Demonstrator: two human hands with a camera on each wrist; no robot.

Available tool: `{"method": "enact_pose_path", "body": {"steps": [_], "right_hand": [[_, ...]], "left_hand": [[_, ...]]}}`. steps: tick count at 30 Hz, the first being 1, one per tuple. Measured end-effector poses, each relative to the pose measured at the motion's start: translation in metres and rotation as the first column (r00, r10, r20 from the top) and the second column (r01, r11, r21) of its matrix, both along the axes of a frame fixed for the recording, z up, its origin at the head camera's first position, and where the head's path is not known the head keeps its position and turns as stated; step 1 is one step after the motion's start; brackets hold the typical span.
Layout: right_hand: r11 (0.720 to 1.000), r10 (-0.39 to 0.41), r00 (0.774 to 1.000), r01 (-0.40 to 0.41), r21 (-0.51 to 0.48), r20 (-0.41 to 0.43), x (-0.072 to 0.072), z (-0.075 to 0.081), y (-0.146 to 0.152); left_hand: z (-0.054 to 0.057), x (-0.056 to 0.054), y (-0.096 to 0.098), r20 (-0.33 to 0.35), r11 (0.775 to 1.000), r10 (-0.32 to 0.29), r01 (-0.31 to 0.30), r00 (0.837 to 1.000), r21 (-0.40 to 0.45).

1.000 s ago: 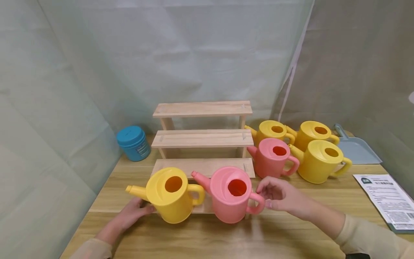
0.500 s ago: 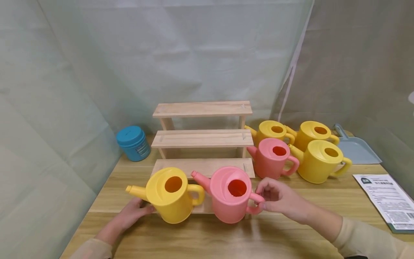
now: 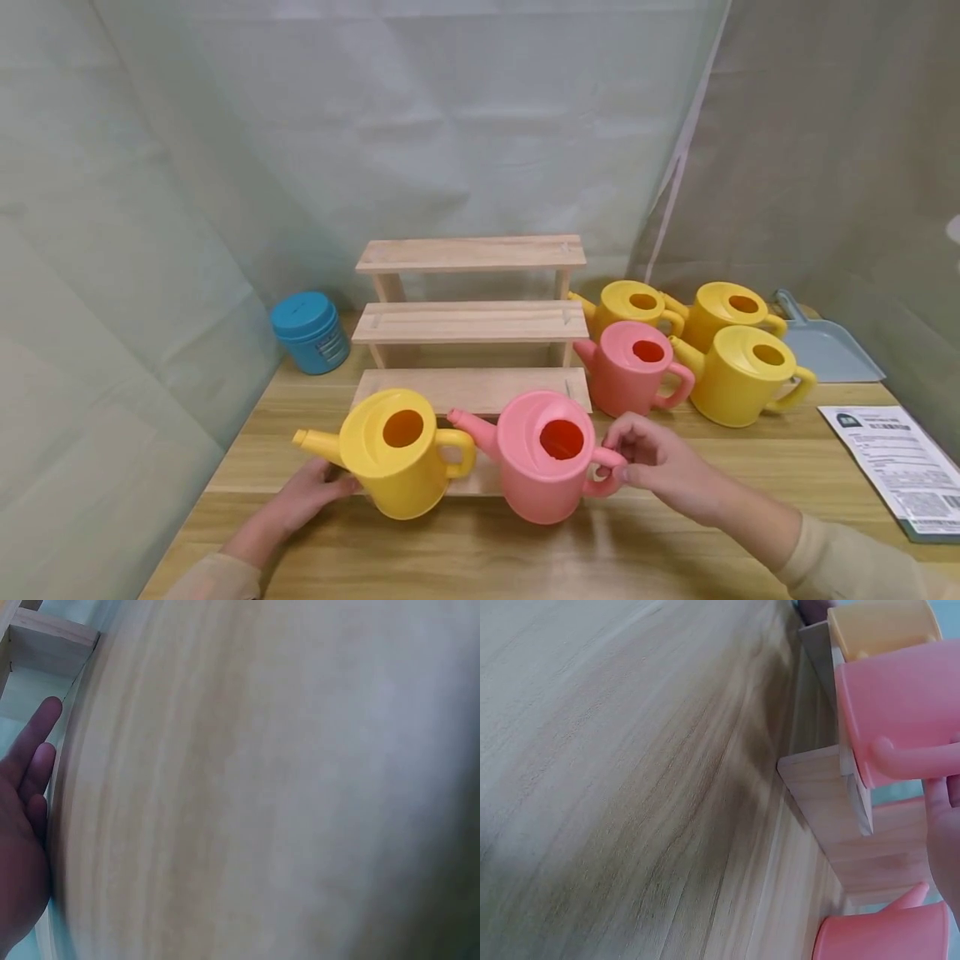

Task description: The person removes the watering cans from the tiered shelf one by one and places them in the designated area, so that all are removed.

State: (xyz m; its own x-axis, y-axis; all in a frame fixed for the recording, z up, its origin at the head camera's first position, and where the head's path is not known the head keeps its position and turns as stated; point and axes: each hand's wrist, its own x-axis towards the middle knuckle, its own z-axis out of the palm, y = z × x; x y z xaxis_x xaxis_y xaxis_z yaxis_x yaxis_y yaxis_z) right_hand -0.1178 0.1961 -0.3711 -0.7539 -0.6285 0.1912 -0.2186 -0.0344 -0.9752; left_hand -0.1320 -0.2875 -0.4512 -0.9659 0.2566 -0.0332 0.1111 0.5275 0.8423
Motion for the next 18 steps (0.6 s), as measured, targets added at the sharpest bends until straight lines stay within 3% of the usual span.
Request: {"method": "enact_pose_path", "body": {"steps": [5, 7, 13, 18], "right_hand": [[0.994, -0.073, 0.997, 0.071, 0.081, 0.020, 0.0025, 0.0010, 0.0004], [0.994, -0.092, 0.995, 0.089, 0.068, 0.041, 0.0031, 0.0005, 0.0009], [0.986, -0.046, 0.991, 0.065, -0.156, 0.124, 0.0035, -0.0034, 0.0013], [0.955, -0.080, 0.993, 0.101, -0.279, 0.087, 0.0047, -0.0062, 0.0020]], "left_hand": [[0.0003, 0.0000, 0.0004, -0.005, 1.000, -0.004, 0.004, 1.000, 0.012], [0.0001, -0.0001, 0.0003, -0.004, 1.000, -0.002, 0.002, 1.000, 0.002], [0.0002, 0.0001, -0.0002, 0.019, 1.000, -0.001, 0.001, 1.000, -0.009], [0.0004, 0.0004, 0.0001, 0.031, 1.000, 0.001, -0.001, 1.000, 0.011]]}}
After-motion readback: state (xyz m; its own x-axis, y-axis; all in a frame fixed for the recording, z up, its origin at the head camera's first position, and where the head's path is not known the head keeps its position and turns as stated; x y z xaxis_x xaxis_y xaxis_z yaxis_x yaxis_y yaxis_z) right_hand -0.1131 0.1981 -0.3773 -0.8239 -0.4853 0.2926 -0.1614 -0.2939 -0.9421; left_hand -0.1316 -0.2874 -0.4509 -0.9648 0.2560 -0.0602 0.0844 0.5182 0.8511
